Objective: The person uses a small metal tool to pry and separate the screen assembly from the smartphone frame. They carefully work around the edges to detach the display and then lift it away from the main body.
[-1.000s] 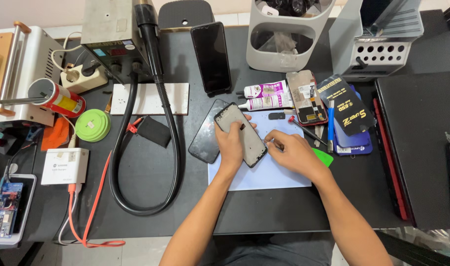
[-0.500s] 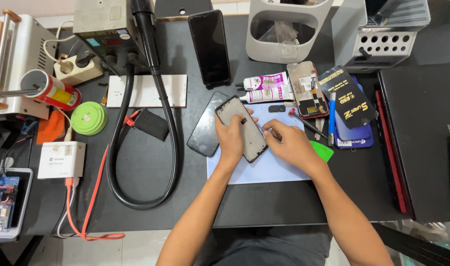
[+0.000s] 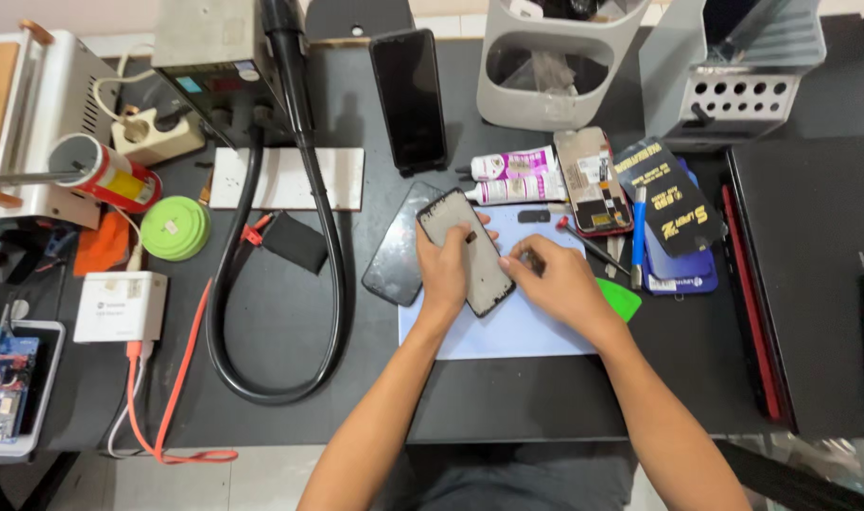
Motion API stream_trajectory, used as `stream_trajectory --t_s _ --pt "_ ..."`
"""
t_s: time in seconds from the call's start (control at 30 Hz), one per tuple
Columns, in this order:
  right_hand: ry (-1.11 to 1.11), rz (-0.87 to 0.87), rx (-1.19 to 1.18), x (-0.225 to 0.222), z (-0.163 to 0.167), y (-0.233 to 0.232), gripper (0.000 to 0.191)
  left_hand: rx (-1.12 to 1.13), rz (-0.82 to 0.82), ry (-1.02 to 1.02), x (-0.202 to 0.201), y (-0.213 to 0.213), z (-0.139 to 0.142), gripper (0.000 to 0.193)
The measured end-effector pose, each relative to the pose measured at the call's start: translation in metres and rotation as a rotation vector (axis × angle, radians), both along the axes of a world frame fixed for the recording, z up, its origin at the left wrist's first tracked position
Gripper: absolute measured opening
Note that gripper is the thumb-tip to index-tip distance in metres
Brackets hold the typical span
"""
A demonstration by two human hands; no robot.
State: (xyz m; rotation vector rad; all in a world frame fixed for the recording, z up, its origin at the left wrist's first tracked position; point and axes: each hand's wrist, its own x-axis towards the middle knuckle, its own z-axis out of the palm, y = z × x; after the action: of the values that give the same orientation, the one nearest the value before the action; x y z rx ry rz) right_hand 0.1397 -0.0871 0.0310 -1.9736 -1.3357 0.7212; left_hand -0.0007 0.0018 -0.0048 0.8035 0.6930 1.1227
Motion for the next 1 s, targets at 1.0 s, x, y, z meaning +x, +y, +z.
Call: stream_trajectory --t_s 1.0 --pt "-0.334 0.079 0.24 -0.015 -0.009 -0.008 0.011 -0.01 0.045 -0.005 0.005 -0.002 0.006 0.028"
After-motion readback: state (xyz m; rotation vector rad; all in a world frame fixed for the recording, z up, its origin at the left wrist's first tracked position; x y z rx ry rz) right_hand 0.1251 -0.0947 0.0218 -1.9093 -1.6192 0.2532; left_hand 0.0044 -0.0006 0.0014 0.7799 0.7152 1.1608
